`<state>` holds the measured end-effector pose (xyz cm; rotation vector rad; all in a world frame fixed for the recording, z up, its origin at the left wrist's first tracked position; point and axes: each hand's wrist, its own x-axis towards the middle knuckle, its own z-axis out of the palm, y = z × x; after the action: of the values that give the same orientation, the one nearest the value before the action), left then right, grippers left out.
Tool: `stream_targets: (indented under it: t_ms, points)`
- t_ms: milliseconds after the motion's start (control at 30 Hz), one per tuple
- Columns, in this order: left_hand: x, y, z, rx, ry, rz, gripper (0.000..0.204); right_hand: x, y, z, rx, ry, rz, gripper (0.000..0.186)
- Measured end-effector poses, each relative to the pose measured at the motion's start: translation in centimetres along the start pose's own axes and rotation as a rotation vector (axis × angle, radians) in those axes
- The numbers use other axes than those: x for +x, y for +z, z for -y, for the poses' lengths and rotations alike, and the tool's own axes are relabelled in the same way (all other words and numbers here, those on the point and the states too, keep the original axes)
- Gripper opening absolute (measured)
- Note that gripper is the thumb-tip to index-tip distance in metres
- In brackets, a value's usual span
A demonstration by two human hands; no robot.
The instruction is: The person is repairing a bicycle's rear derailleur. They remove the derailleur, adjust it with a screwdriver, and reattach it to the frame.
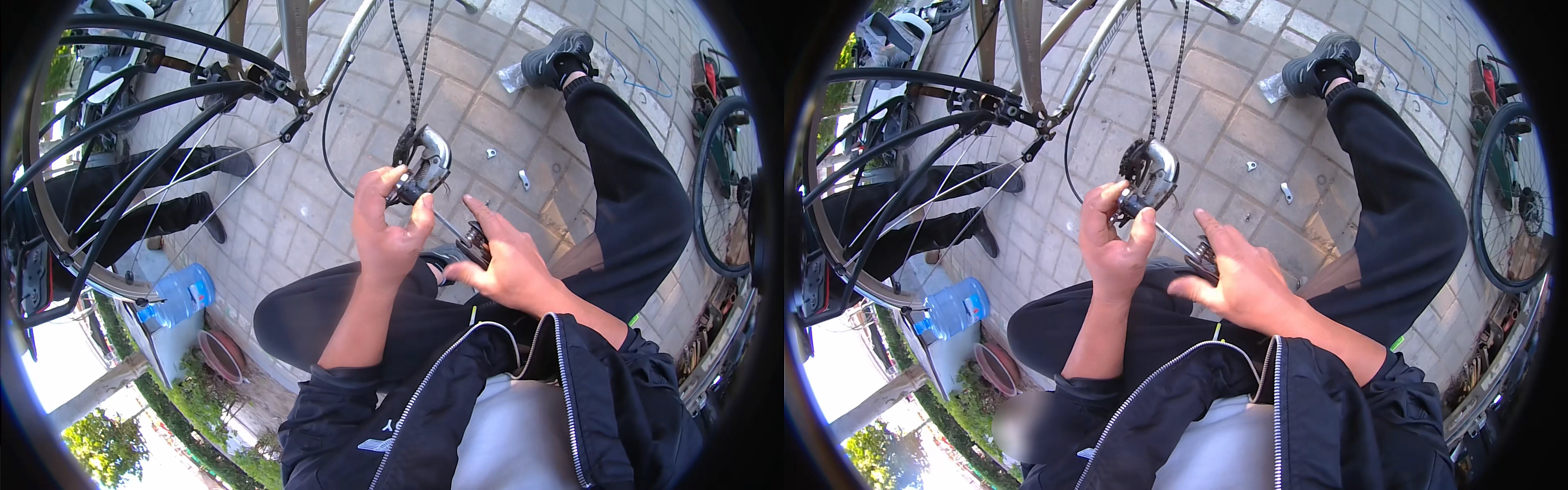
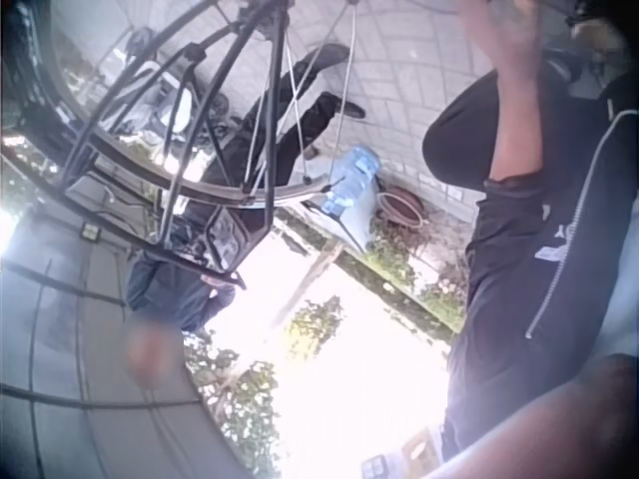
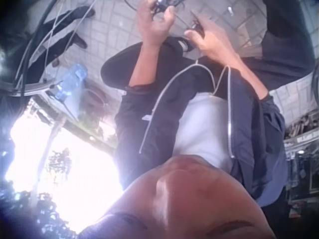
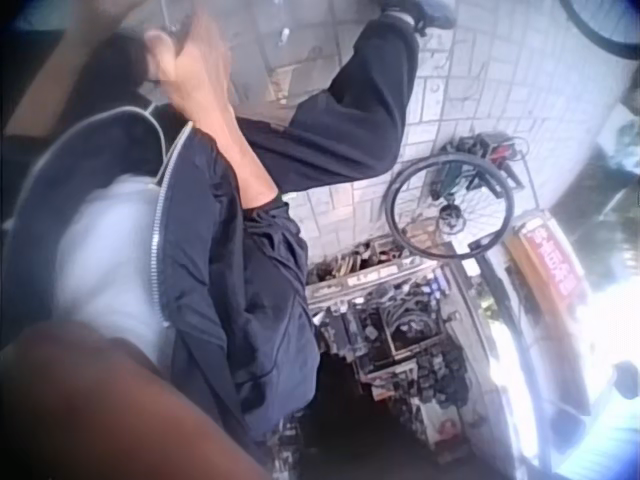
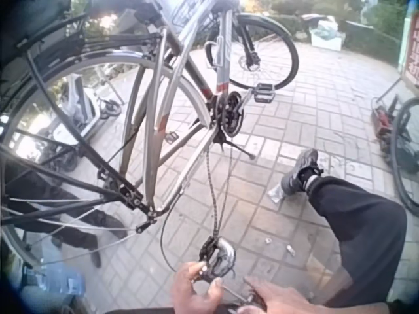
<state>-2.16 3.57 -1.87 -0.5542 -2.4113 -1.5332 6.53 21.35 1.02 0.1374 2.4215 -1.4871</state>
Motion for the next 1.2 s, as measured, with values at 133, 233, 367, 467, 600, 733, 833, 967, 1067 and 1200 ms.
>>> stream_targets:
  t_ms: [133, 233, 367, 467, 600, 733, 833, 967, 1067, 1200]
  points:
    - [0.0, -0.2, 0.3, -0.036, -0.020, 0.010, 0.047, 0.5, 1.1, -0.7, -0.062, 0.062, 0.010, 0.070]
    - [-0.3, 0.2, 0.5, -0.115, -0.092, 0.004, 0.043, 1.0, 0.4, -0.2, 0.108, 0.166, 0.089, 0.057]
    - [-0.3, 0.3, 0.7, -0.160, -0.180, 0.032, 0.035, 1.1, 0.5, -0.3, 0.300, 0.218, 0.127, 0.049]
    - [-0.2, 0.5, 0.6, -0.159, -0.241, 0.025, 0.035, 1.5, 0.3, -0.4, 0.490, 0.335, 0.268, 0.050]
    - [-0.4, 0.6, 1.4, -0.124, -0.239, 0.002, 0.036, 2.0, 1.1, -1.2, 0.524, 0.310, 0.258, 0.051]
    - [-0.1, 1.5, 1.5, 0.001, -0.127, -0.047, 0.035, 2.6, 3.3, -2.3, 0.066, 0.039, -0.127, 0.052]
    - [0.3, 2.1, 1.0, 0.080, -0.099, -0.077, 0.034, 2.9, 4.2, -2.3, -0.028, 0.090, -0.206, 0.049]
    - [0.6, 2.3, 0.9, 0.102, -0.203, -0.090, 0.031, 3.5, 3.5, -1.3, 0.191, 0.305, -0.081, 0.042]
    - [0.6, 2.7, 1.2, 0.026, -0.295, -0.138, 0.029, 3.3, 3.9, -1.1, 0.329, 0.345, -0.102, 0.040]
    - [0.5, 3.1, 1.5, 0.053, -0.283, -0.151, 0.026, 3.0, 4.4, -1.7, 0.518, 0.361, -0.048, 0.040]
